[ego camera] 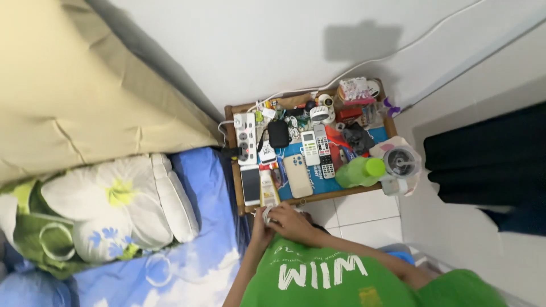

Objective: The recorder tidies up a nightstand and packs various personal items into a black backpack on a bed, followed by brief sweeping.

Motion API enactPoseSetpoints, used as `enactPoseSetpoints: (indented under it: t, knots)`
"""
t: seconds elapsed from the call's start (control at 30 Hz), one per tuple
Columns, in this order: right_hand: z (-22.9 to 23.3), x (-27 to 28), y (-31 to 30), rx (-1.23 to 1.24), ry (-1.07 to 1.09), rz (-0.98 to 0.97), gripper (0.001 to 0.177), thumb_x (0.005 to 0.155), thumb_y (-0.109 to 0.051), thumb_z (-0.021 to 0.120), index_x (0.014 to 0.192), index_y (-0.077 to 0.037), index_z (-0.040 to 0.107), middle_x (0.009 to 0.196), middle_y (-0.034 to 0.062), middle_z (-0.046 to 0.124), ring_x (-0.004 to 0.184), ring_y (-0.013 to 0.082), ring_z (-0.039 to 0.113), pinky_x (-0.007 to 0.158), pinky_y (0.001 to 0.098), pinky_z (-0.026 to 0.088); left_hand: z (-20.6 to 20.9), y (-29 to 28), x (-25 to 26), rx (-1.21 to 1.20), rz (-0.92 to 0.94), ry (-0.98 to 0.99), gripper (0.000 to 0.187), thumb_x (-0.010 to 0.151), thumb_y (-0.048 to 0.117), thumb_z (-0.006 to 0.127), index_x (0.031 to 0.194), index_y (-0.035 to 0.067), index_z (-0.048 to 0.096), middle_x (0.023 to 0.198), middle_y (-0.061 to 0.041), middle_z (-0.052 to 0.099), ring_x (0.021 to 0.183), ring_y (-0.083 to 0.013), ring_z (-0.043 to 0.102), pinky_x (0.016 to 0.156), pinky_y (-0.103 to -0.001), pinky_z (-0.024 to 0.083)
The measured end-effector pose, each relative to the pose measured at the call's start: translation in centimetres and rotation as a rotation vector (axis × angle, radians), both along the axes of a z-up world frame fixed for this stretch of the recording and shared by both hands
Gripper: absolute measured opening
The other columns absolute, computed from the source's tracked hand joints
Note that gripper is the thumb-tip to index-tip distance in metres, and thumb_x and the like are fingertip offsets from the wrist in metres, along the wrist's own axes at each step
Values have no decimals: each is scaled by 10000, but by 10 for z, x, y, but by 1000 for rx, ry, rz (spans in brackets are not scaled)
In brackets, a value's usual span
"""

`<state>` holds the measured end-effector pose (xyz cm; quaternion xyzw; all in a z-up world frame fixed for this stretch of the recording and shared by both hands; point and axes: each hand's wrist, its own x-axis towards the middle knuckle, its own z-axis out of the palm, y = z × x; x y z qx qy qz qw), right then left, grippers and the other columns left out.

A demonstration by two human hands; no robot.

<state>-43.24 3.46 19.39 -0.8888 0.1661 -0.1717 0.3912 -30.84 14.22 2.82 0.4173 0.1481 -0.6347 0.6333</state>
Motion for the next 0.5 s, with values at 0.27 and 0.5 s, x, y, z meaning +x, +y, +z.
enactPoseSetpoints:
  t: [0.27, 0.5]
  knots:
    - [-126, -16, -35, 544, 83, -234, 226, 946, -242, 743, 948, -40, 642, 755, 63, 638, 673, 109, 581, 618, 291, 494, 7, 92, -47, 133, 435, -15, 432, 993, 457, 504, 1063, 41, 597, 874, -166, 688, 805, -323, 713, 755, -444, 625]
    - [-333, 64, -98, 1011, 313, -500, 611, 829, -332, 871, 1302, -41, 616, 1184, 115, 728, 959, 223, 714, 822, 386, 573, 22, 291, -132, 369, 1107, -193, 419, 1024, 410, 472, 1083, 8, 576, 867, -180, 688, 800, -319, 699, 756, -442, 616]
